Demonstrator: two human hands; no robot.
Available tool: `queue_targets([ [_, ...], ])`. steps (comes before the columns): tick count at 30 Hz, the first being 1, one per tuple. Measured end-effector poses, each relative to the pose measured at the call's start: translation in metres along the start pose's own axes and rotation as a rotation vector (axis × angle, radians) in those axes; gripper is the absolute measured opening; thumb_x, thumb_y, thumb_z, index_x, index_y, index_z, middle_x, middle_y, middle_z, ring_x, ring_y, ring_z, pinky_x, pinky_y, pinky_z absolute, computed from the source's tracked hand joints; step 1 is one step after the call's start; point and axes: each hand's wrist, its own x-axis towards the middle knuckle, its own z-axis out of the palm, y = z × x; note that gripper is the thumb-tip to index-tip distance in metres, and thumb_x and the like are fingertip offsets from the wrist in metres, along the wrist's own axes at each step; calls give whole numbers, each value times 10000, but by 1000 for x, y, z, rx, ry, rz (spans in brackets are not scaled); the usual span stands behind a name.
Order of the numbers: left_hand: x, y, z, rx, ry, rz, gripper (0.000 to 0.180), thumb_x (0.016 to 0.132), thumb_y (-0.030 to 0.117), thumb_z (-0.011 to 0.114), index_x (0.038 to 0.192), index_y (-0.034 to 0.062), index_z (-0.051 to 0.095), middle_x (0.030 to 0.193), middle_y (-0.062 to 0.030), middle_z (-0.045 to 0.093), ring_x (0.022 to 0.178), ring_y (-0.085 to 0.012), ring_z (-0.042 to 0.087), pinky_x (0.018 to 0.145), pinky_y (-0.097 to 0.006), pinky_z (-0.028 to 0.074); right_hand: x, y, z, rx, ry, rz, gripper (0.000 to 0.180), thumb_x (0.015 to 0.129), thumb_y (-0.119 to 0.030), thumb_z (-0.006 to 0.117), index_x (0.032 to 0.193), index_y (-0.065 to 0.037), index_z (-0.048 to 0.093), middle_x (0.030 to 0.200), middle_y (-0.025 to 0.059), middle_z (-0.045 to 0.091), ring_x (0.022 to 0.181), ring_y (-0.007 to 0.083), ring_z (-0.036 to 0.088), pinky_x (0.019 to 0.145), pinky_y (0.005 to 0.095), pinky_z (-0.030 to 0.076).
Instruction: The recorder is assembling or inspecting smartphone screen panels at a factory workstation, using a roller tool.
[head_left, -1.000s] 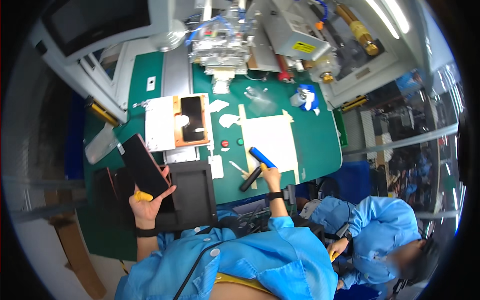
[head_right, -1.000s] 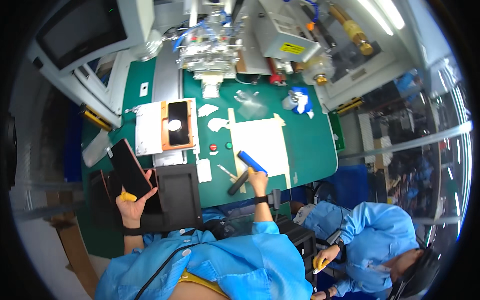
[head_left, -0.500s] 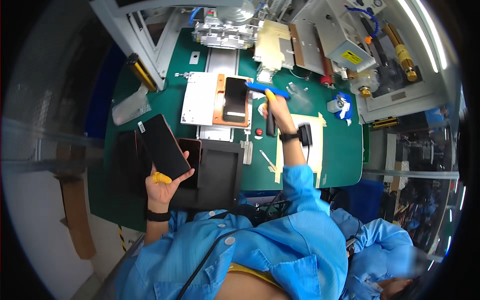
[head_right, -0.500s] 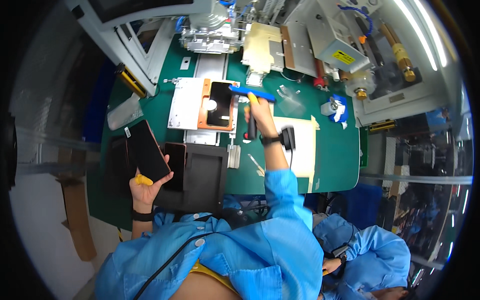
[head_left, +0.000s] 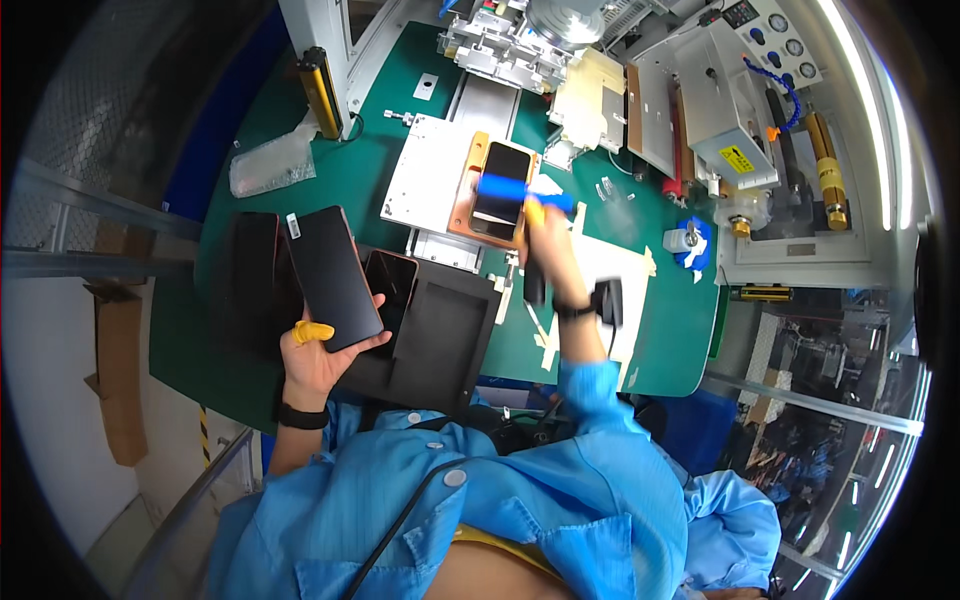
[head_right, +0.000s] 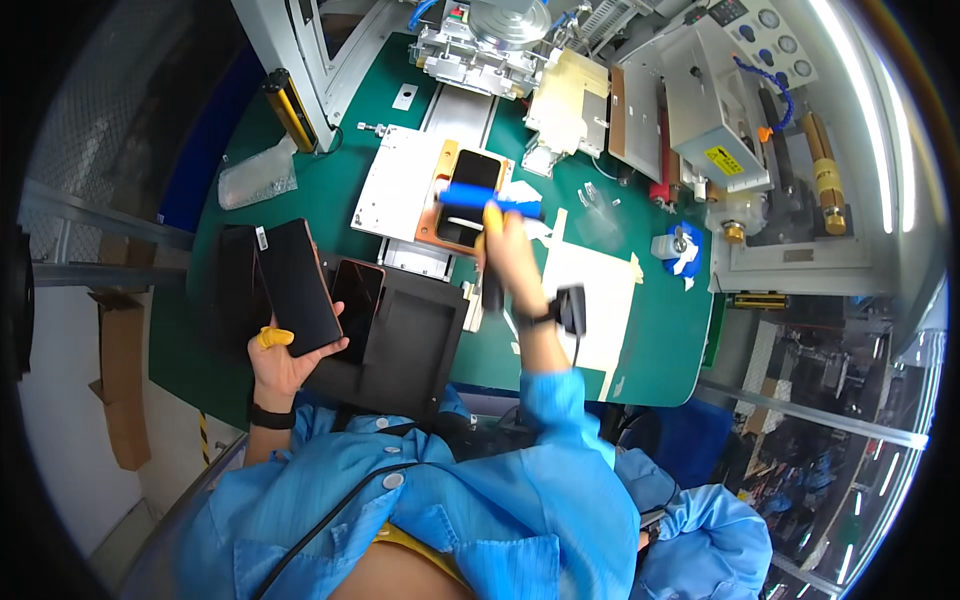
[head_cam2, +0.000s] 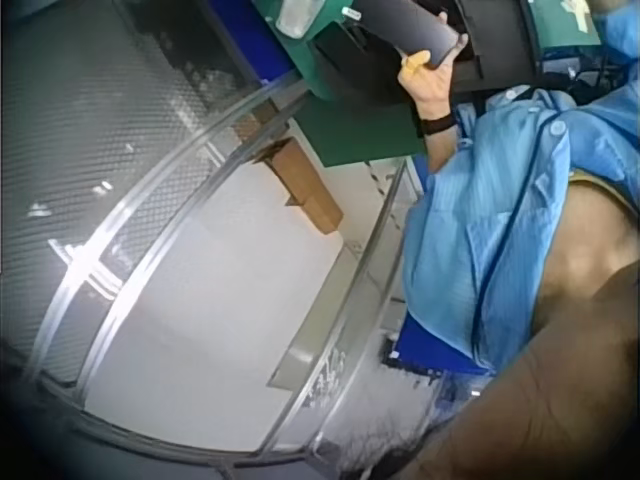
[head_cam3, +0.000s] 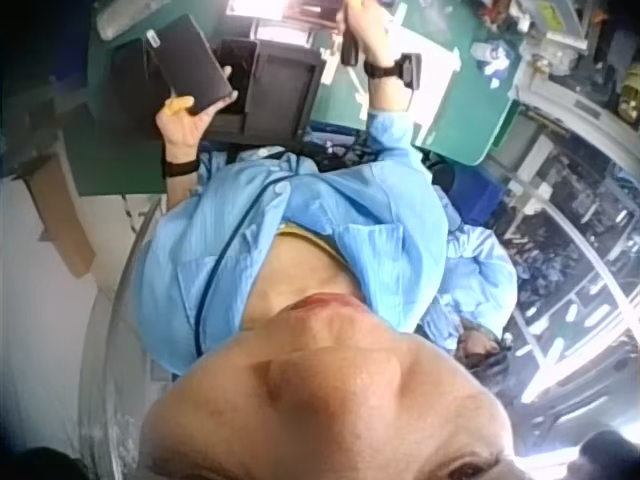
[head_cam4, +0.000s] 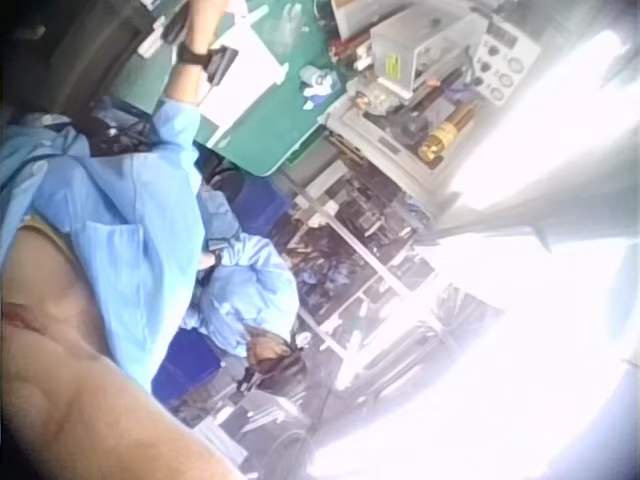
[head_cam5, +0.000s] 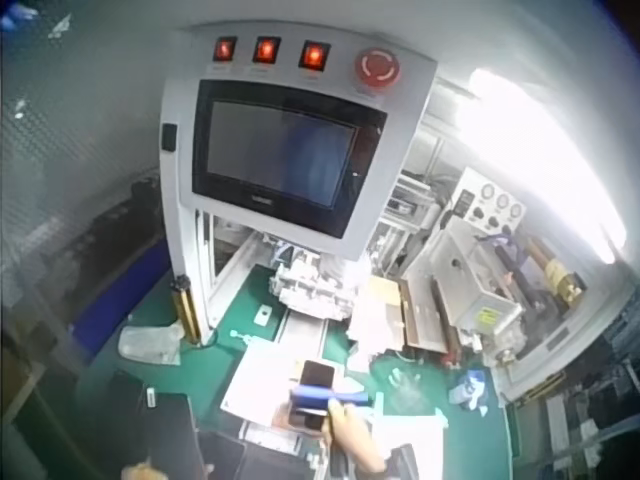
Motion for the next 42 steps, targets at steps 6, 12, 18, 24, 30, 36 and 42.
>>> queue_targets([
  [6, 5, -8, 22, 129, 8, -17, 531, 730, 196, 432, 1256, 162, 368, 1261, -199, 334, 1192, -454, 245, 835, -653, 305, 121, 11, -5, 280, 96, 164, 375, 850, -271, 379, 617, 10, 464, 456, 97, 489, 349, 177, 477, 349, 299, 416],
  [12, 10, -15, 15, 128, 4, -8, 530, 725, 229, 442, 1249, 175, 380, 1261, -170, 349, 1196, -422, 267, 850, -634, 308, -36, 20, 16, -32, 21, 149, 311, 880, -291, 406, 792, 7, 417, 503, 74, 480, 366, 158, 470, 344, 293, 376],
  [18, 24, -19, 28, 143, 15, -106, 560, 728, 303, 467, 1256, 150, 360, 1271, -160, 344, 1201, -412, 267, 867, -628, 283, -69, 112, -38, 195, 412, 364, 225, 878, -239, 419, 816, -24, 394, 504, 56, 447, 347, 132, 424, 316, 258, 360],
  [24, 33, -38, 43, 110, -56, -188, 585, 796, 407, 422, 1286, 114, 291, 1308, -131, 310, 1201, -428, 247, 874, -653, 245, -38, 239, -48, -81, 594, 433, 364, 864, -322, 427, 751, 23, 403, 490, 96, 492, 371, 173, 481, 344, 301, 398],
  [30, 38, -47, 62, 26, -135, -229, 553, 838, 508, 313, 1297, 201, 279, 1316, -138, 296, 1198, -423, 251, 883, -660, 217, -18, 270, -133, 278, 780, 403, 325, 867, -258, 413, 678, 5, 441, 503, 90, 485, 384, 179, 469, 376, 290, 419],
  [36, 39, -54, 62, 89, -125, -261, 659, 788, 623, 288, 1325, 248, 219, 1358, -116, 212, 1228, -440, 163, 879, -698, 160, -52, 304, -88, 143, 807, 393, 327, 851, -238, 431, 754, 74, 426, 517, 125, 504, 362, 217, 499, 341, 321, 408],
  [42, 37, -60, 46, 179, -103, -326, 597, 852, 529, 256, 1320, 160, 238, 1316, -135, 297, 1187, -447, 264, 899, -616, 276, -80, 318, -39, 195, 765, 600, 354, 814, -255, 485, 954, 69, 451, 800, 194, 562, 645, 271, 584, 582, 362, 458],
])
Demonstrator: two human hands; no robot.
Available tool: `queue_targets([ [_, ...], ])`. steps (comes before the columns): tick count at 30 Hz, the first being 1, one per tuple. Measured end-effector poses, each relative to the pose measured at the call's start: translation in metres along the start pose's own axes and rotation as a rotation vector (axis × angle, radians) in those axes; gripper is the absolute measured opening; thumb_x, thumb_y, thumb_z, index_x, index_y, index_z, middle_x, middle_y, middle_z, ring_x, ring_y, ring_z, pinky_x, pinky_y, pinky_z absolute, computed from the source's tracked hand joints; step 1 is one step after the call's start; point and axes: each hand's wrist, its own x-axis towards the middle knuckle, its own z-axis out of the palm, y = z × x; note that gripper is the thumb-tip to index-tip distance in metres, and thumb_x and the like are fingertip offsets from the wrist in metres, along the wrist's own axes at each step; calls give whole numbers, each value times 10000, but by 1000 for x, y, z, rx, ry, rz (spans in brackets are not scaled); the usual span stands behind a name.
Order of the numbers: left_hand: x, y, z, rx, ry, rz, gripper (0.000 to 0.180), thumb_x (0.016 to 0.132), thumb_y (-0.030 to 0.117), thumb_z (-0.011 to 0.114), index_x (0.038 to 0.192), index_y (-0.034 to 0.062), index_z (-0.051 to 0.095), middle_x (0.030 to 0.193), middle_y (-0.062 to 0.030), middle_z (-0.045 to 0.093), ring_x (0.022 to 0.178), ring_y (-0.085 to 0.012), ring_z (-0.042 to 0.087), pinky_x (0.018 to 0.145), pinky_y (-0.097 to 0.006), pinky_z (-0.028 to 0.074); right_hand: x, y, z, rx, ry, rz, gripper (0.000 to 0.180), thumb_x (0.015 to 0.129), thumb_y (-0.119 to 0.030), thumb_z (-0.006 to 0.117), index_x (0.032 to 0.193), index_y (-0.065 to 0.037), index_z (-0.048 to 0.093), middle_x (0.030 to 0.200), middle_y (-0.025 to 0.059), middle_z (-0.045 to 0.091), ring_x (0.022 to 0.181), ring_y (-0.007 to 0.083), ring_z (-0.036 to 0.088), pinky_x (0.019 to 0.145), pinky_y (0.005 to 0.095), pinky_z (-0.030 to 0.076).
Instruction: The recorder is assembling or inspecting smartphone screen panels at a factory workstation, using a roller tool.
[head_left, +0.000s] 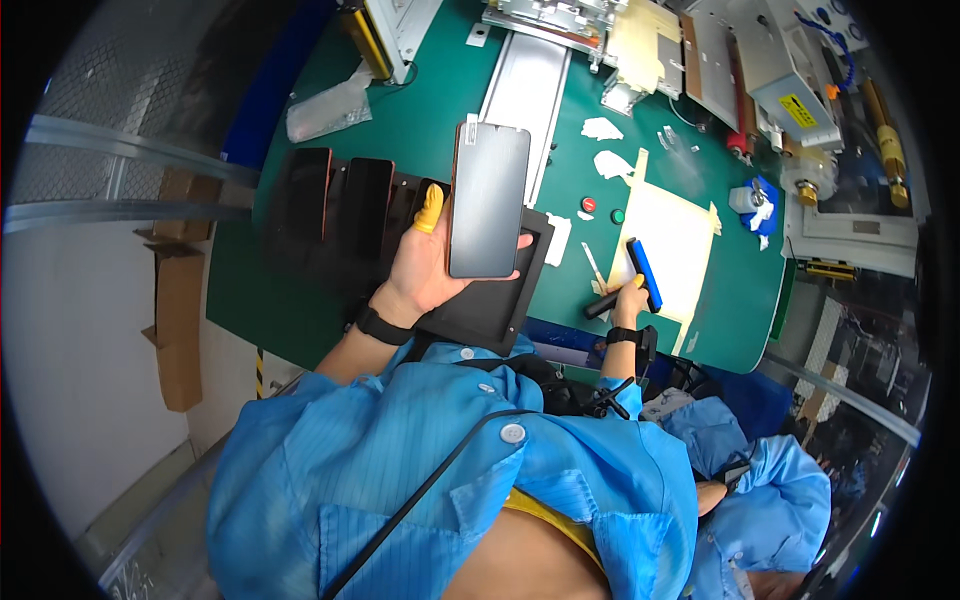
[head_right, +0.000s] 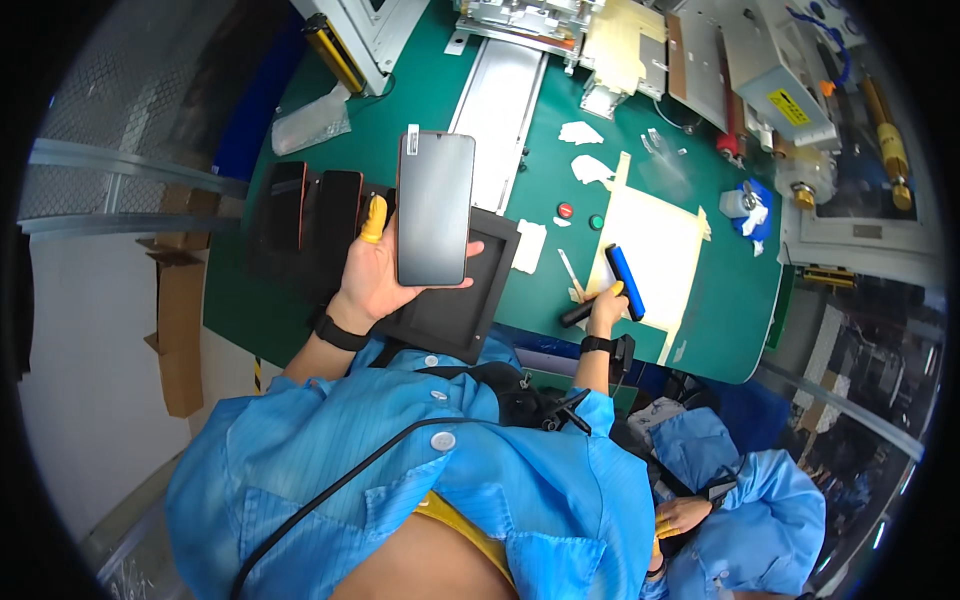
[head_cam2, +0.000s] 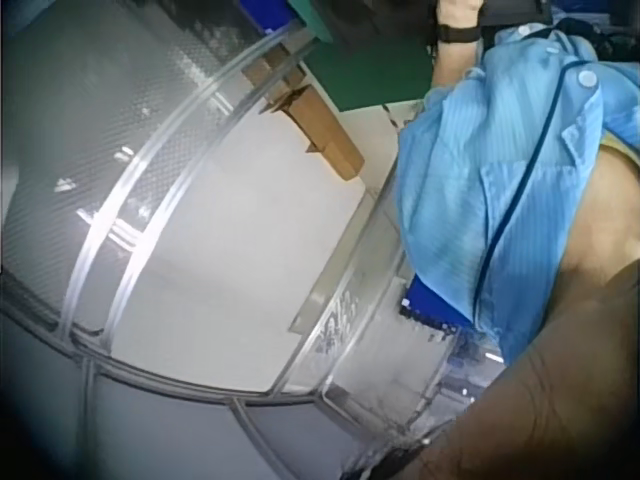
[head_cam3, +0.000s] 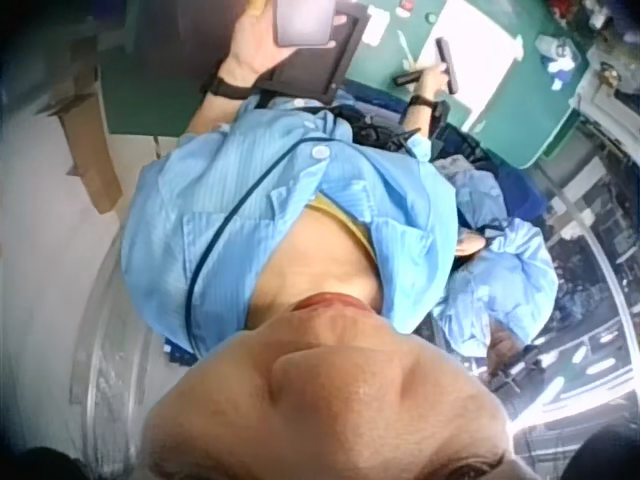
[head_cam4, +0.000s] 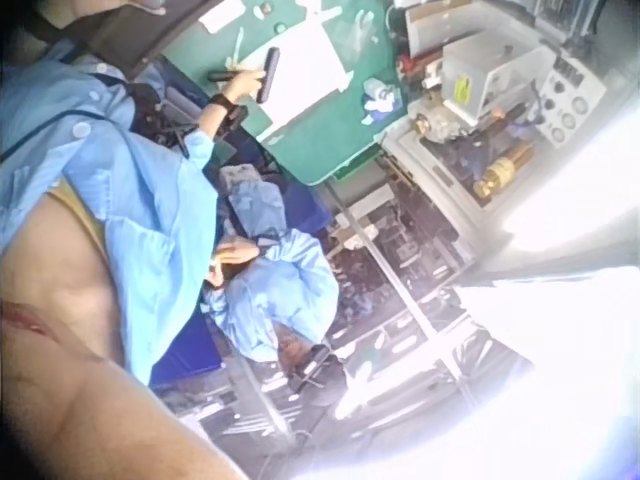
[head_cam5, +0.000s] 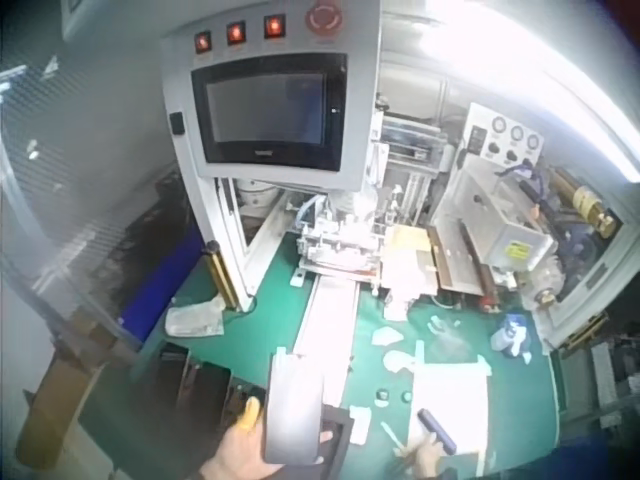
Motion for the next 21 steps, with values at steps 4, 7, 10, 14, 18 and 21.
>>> queue_targets([
  [4, -6, -17, -17, 180, 128, -79, 531, 895, 412, 285, 1267, 35, 313, 1219, -136, 423, 1106, -336, 433, 916, -391, 380, -34, -32, -8, -81, 40, -7, 412, 783, -284, 538, 967, 82, 499, 869, 236, 565, 781, 325, 572, 701, 383, 444],
  [7, -6, -53, -75, 789, 468, 64, 425, 891, 198, 397, 1260, 13, 294, 1175, -152, 438, 1086, -276, 434, 921, -339, 342, -96, -96, -12, -405, 190, -8, 513, 751, -311, 577, 1068, 73, 453, 1101, 270, 456, 1048, 381, 424, 873, 454, 334],
  [10, -11, -73, -89, 1748, 397, 56, 674, 798, 132, 492, 1281, -94, 80, 1196, -328, 276, 1070, -413, 339, 933, -411, 281, -109, -103, 1, -349, 190, -425, 480, 758, -282, 564, 1067, 67, 446, 1099, 269, 441, 1041, 402, 396, 887, 442, 311],
  [14, -21, -80, -67, 2145, 194, -136, 802, 781, 193, 536, 1278, -112, -15, 1299, -364, 39, 1131, -455, 251, 970, -422, 233, -157, -134, 33, -131, 19, -911, 260, 777, -171, 542, 929, 40, 530, 915, 212, 544, 901, 349, 495, 768, 404, 388],
  [18, -24, -39, -58, 2090, 44, -180, 505, 779, 217, 561, 1176, -54, 407, 1131, -259, 470, 1048, -365, 462, 869, -380, 375, -231, -152, 59, -236, -523, -967, 149, 722, -141, 574, 760, 3, 584, 735, 180, 560, 762, 340, 537, 630, 392, 444],
  [21, -30, 7, -27, 1738, 76, -297, 219, 779, 164, 581, 898, -15, 621, 732, -104, 625, 721, -147, 588, 664, -247, 448, -261, -132, 76, -460, -682, -1205, 131, 672, -134, 593, 672, -3, 591, 683, 177, 541, 725, 332, 534, 617, 410, 443],
])
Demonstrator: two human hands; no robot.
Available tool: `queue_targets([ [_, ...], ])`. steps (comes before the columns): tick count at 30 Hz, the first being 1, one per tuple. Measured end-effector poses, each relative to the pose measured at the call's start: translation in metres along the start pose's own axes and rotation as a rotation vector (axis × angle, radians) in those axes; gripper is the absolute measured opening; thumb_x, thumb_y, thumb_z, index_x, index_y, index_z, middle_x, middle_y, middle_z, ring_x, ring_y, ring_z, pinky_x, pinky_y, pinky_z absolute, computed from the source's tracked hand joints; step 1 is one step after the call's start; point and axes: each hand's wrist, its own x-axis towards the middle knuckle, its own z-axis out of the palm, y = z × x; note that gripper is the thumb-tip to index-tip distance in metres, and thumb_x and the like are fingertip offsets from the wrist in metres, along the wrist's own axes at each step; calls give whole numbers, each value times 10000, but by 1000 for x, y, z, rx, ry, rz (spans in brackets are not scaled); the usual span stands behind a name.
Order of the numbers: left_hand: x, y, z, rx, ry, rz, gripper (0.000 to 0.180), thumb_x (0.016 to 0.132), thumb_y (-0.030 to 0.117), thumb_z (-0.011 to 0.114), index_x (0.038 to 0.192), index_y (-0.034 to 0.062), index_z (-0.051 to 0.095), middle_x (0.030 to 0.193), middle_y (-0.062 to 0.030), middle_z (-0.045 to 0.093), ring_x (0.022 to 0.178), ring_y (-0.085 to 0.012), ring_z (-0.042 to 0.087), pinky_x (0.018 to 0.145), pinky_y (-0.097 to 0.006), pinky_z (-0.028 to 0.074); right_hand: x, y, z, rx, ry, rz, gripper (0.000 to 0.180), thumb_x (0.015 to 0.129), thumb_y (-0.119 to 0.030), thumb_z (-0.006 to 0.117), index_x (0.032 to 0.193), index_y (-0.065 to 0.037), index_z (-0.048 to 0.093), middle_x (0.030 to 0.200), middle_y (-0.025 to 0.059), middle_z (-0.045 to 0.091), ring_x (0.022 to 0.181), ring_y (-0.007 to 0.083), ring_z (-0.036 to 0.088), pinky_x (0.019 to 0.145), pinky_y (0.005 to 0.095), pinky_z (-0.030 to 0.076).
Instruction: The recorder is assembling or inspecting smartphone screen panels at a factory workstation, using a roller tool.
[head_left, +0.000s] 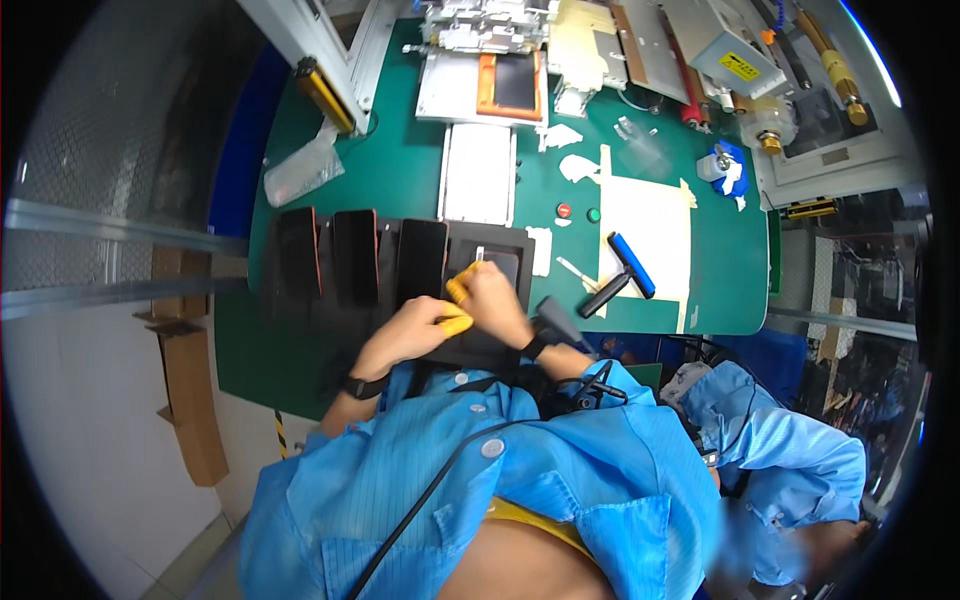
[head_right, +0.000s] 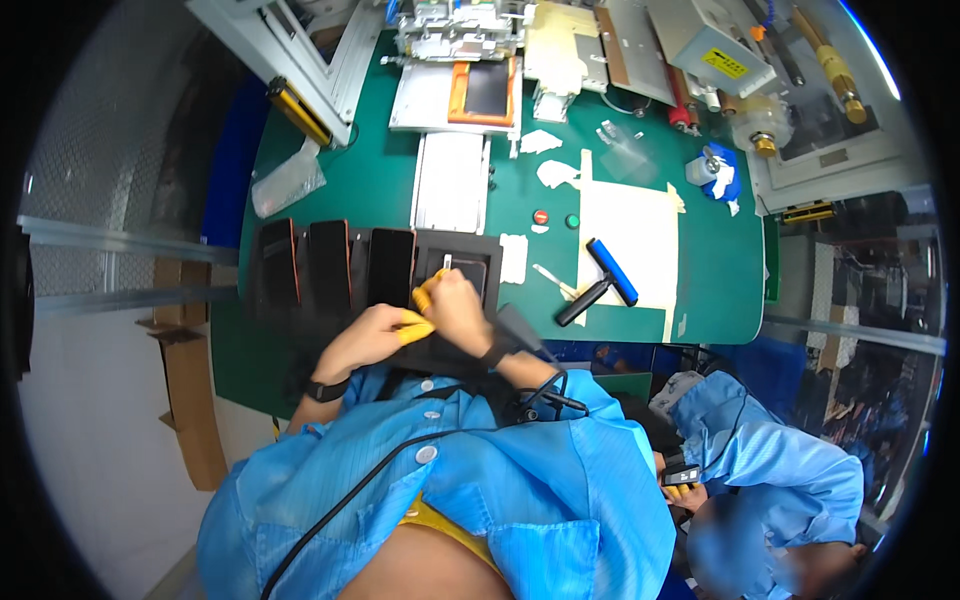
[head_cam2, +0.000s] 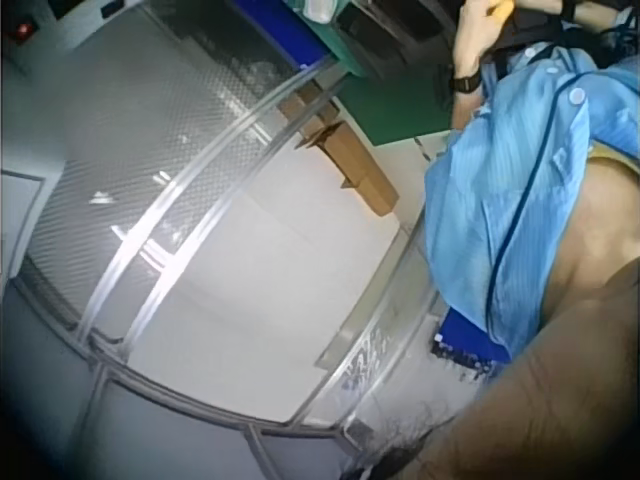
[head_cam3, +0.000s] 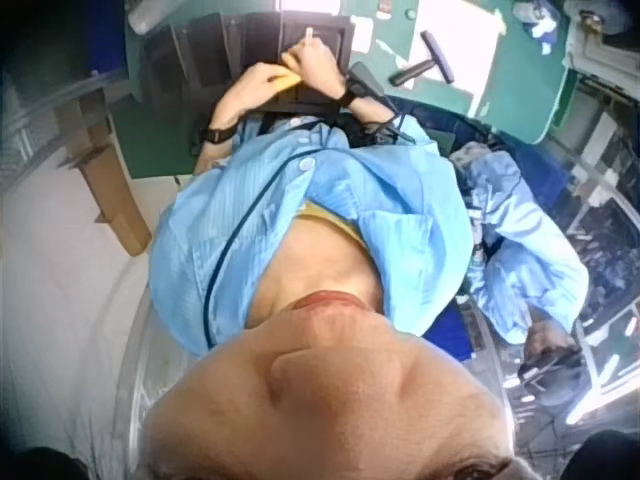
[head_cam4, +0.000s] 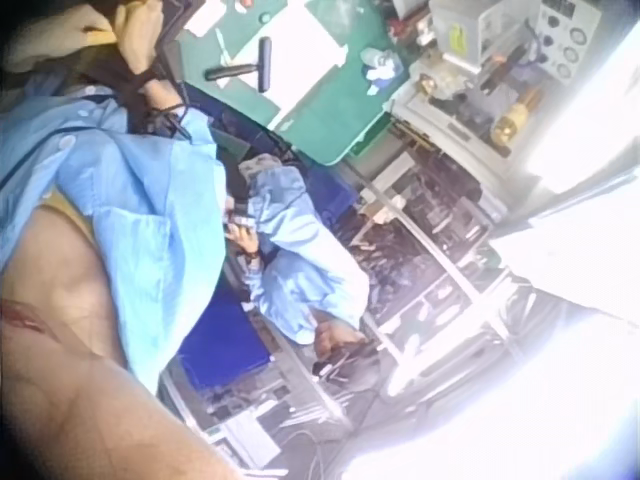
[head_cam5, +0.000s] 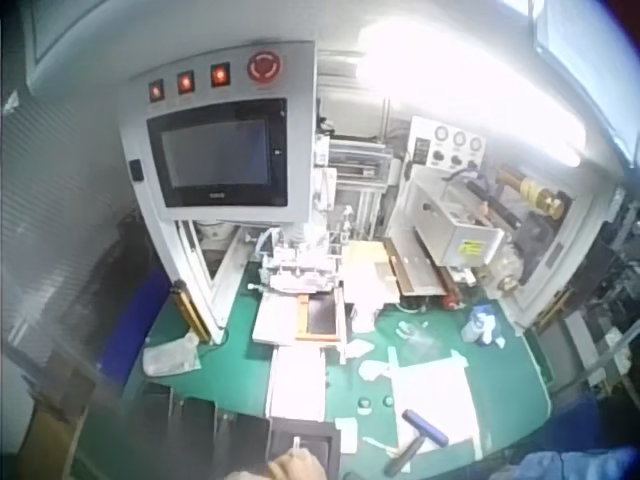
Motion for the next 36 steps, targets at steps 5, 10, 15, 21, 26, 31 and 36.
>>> queue_targets([
  [5, 4, 8, -39, -334, 341, 49, 150, 793, 53, 560, 909, -31, 606, 798, -61, 620, 723, -96, 559, 662, -214, 439, 5, -23, 14, -27, 65, 125, 226, 678, -215, 634, 653, 5, 589, 713, 183, 543, 710, 330, 536, 618, 411, 444],
  [10, 55, 4, -54, -236, 635, 99, 115, 745, 41, 599, 843, -15, 621, 753, -61, 627, 684, -99, 573, 615, -230, 445, 2, -19, 16, 79, 46, 145, 228, 743, -191, 599, 801, 14, 517, 714, 204, 542, 709, 371, 536, 606, 425, 439],
  [15, 131, 11, -71, 3, 790, 156, 137, 695, 108, 624, 791, 11, 632, 697, -96, 621, 627, -170, 588, 580, -274, 455, -10, -11, -8, 489, 134, 323, 196, 786, -81, 522, 928, 19, 430, 739, 265, 542, 736, 433, 529, 601, 473, 421],
  [21, 213, 18, -53, 405, 947, 31, 327, 674, 332, 645, 866, 68, 617, 903, -141, 540, 907, -290, 491, 741, -393, 407, -21, 28, -70, 377, 408, 435, 163, 836, -41, 442, 995, -5, 439, 848, 202, 538, 779, 317, 541, 668, 355, 420],
  [26, 223, 39, -37, 393, 906, -160, 534, 614, 424, 678, 900, -11, 557, 1021, -183, 491, 1011, -312, 421, 816, -428, 369, 16, 68, -98, 319, 677, 417, 244, 820, -12, 395, 1061, -34, 423, 788, 221, 546, 742, 367, 550, 620, 404, 415],
  [31, 206, 24, -48, -555, 764, 80, 200, 686, 27, 520, 881, -15, 532, 773, -73, 556, 649, -133, 542, 555, -252, 450, 86, 97, -85, 332, 599, 417, 323, 763, 27, 394, 1076, -52, 416, 859, 253, 544, 810, 418, 525, 680, 441, 405],
  [36, 113, 37, -50, -986, 563, 127, 396, 727, -84, 396, 1112, 6, 403, 945, -133, 530, 784, -234, 597, 574, -342, 542, 132, 85, -66, 438, 574, 533, 337, 715, 26, 411, 1051, -10, 426, 920, 272, 509, 874, 422, 489, 734, 461, 392],
])
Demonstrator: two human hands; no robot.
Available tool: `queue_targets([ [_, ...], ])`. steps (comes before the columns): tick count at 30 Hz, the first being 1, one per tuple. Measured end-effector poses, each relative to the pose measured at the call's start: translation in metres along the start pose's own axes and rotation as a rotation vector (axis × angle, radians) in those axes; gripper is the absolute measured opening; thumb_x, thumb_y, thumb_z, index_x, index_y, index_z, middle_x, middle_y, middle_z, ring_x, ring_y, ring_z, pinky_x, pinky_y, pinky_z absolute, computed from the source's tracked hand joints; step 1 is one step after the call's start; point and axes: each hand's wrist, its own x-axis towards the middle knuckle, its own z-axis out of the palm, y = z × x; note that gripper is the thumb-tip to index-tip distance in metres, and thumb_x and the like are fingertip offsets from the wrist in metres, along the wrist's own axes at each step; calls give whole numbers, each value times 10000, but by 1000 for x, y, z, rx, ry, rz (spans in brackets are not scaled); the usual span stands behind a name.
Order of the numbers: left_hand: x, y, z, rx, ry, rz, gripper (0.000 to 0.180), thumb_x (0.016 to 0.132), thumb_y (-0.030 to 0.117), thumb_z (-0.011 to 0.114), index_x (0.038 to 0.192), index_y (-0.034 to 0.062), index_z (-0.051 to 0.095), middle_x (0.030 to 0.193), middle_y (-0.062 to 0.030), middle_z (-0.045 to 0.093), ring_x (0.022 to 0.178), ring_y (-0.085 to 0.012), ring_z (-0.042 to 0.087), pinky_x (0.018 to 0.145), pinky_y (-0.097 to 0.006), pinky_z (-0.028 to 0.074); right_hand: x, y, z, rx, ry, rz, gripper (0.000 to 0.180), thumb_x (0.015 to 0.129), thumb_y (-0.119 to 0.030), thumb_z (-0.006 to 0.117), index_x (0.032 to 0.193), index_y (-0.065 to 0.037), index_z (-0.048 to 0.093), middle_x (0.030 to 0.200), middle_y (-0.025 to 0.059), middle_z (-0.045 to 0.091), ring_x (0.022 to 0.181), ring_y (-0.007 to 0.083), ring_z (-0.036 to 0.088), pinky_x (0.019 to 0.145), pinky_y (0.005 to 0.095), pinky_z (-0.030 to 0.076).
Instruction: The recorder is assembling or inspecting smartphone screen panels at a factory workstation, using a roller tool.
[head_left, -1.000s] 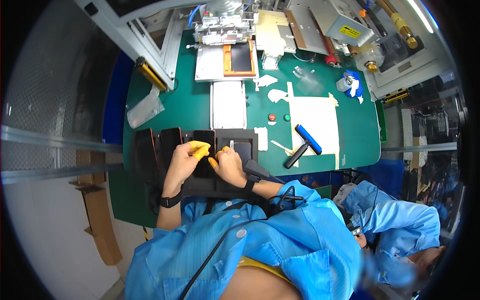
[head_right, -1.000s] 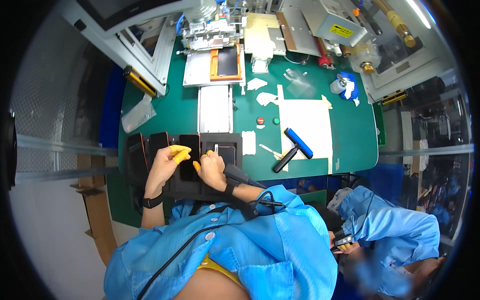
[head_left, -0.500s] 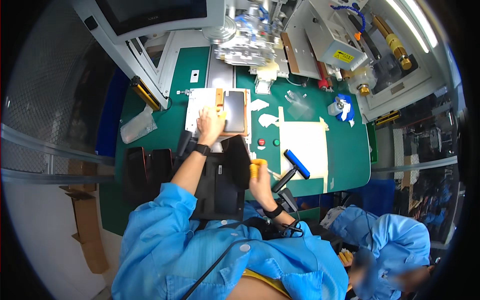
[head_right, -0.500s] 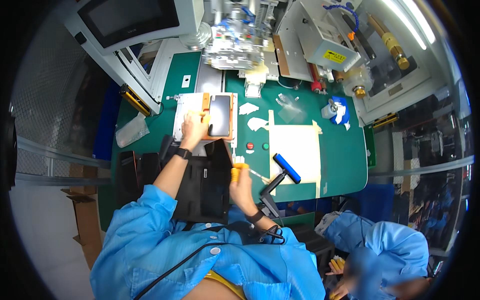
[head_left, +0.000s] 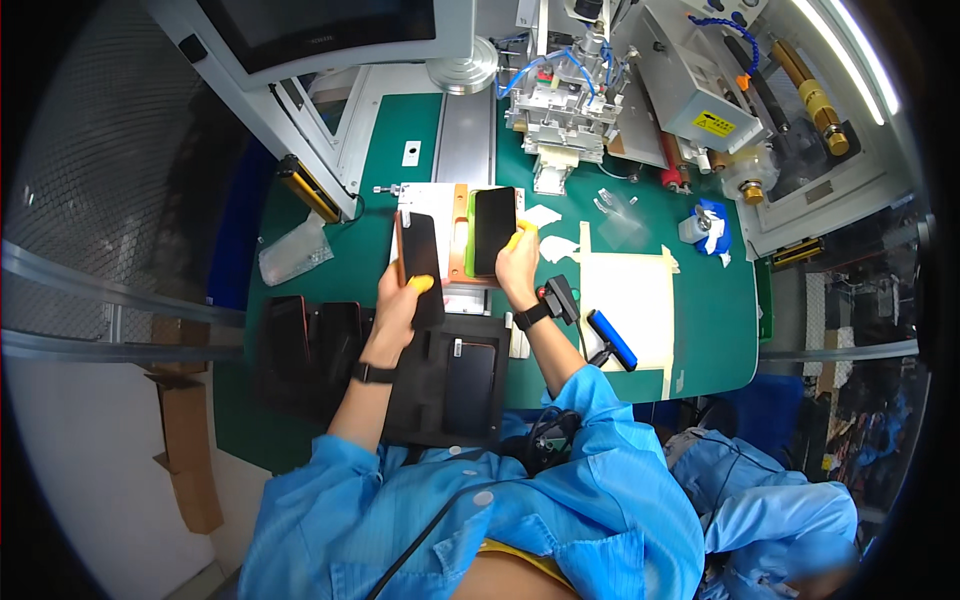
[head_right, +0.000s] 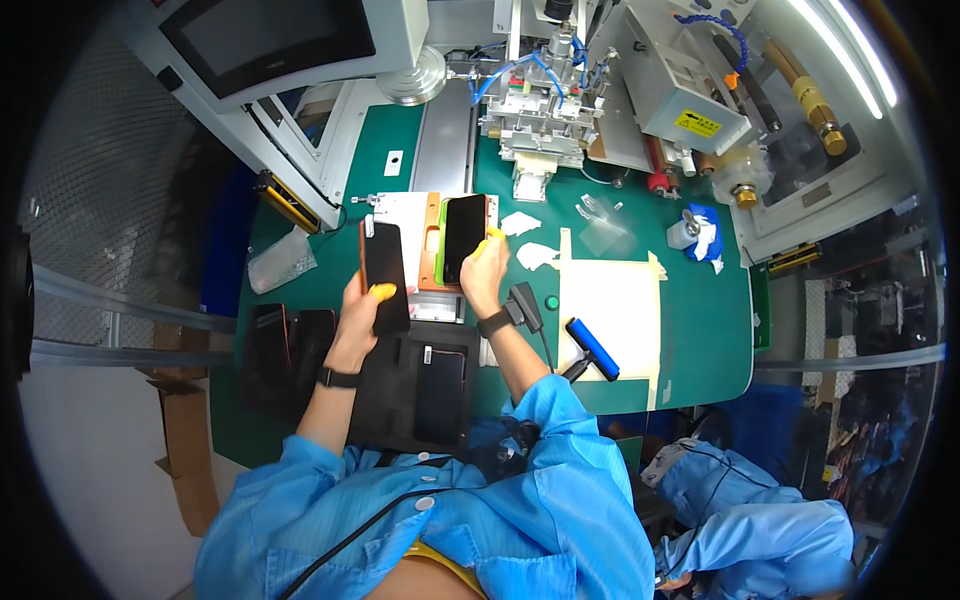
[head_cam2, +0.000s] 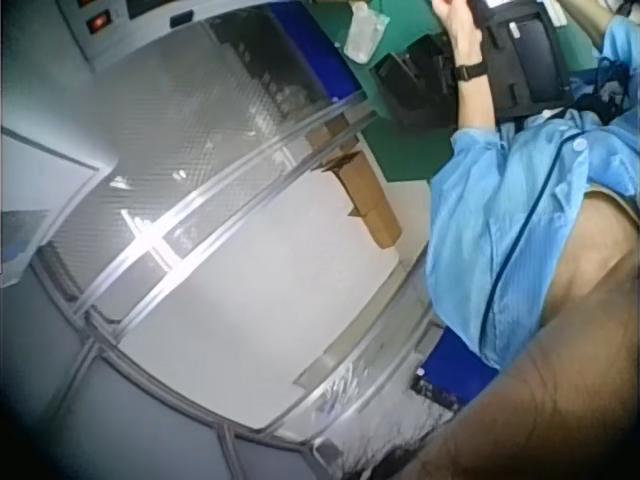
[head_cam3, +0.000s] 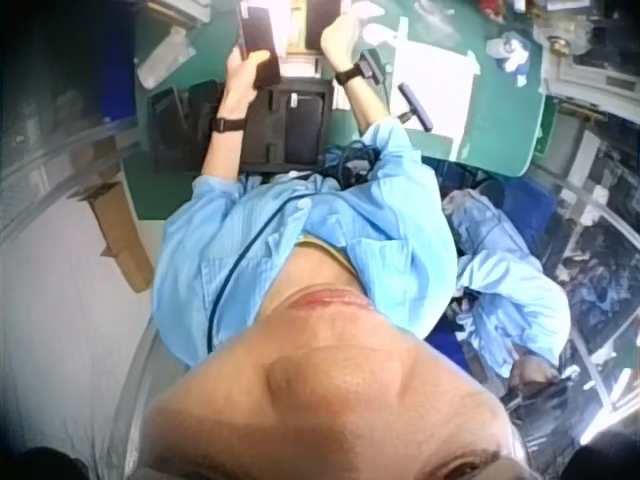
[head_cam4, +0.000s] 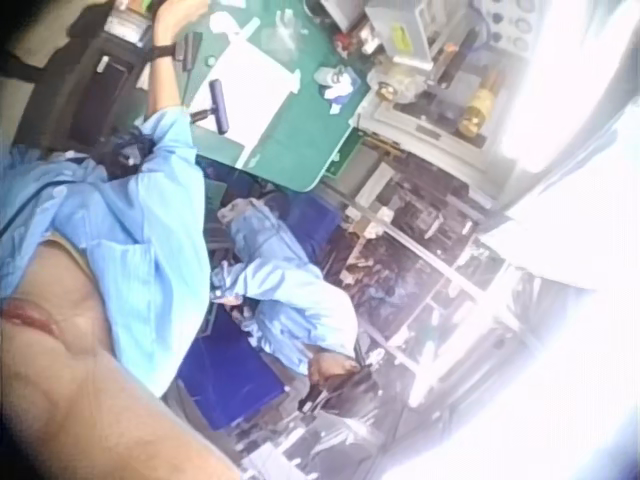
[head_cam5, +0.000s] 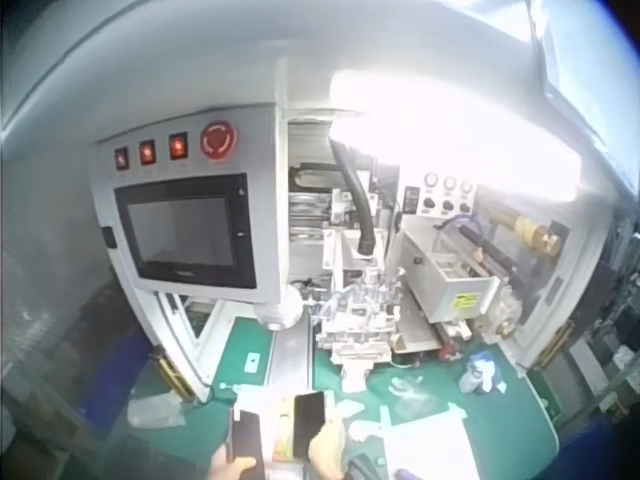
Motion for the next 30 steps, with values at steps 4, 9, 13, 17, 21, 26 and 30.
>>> queue_targets([
  [4, -37, -3, -26, -132, 11, -58, 432, 744, -88, 372, 1162, 21, 364, 1015, -160, 501, 843, -283, 593, 627, -395, 549, -3, 15, 9, -487, 76, -210, 370, 711, -73, 460, 1071, 7, 481, 1009, 219, 438, 963, 358, 380, 813, 444, 326],
  [9, -63, -15, -45, -204, 14, -119, 404, 785, -47, 376, 1181, 19, 340, 1015, -169, 497, 879, -318, 578, 637, -416, 546, -11, 59, -86, -374, 16, -121, 226, 798, -177, 483, 911, 0, 568, 823, 217, 575, 776, 348, 549, 673, 403, 424],
  [13, -69, -21, -49, -236, -8, -165, 401, 781, -39, 391, 1176, 16, 346, 1018, -166, 492, 884, -323, 576, 654, -425, 540, -64, 84, -171, -993, 61, 401, 433, 788, -412, 511, 776, 6, 626, 749, 226, 595, 717, 371, 585, 620, 442, 456],
  [17, -72, -19, -43, -248, -44, -198, 388, 783, -36, 402, 1166, 12, 357, 1015, -161, 496, 884, -318, 576, 654, -415, 540, -65, 171, -187, -900, -34, 460, 487, 744, -444, 567, 817, 35, 615, 777, 234, 601, 748, 381, 586, 636, 421, 462],
  [21, -75, -16, -39, -266, -62, -183, 374, 788, -28, 409, 1156, 10, 362, 1013, -161, 497, 888, -314, 575, 658, -411, 538, -38, 228, -183, -258, 220, 684, 313, 779, -254, 578, 858, 49, 559, 727, 151, 585, 648, 254, 599, 542, 338, 459],
  [26, -92, -16, -46, -255, -20, -173, 370, 793, -25, 410, 1157, 15, 358, 1011, -169, 497, 898, -316, 571, 658, -419, 537, -8, 64, -133, 177, -19, 297, 255, 873, -256, 441, 885, -2, 444, 479, 43, 445, 345, 133, 424, 314, 255, 336],
  [30, -99, -20, -48, -285, 29, -175, 375, 790, -32, 416, 1158, 7, 357, 1012, -178, 496, 900, -326, 568, 667, -426, 533, 58, -9, -49, 136, -383, 64, 294, 849, -264, 475, 756, 15, 483, 510, 77, 501, 391, 142, 499, 338, 276, 364],
])
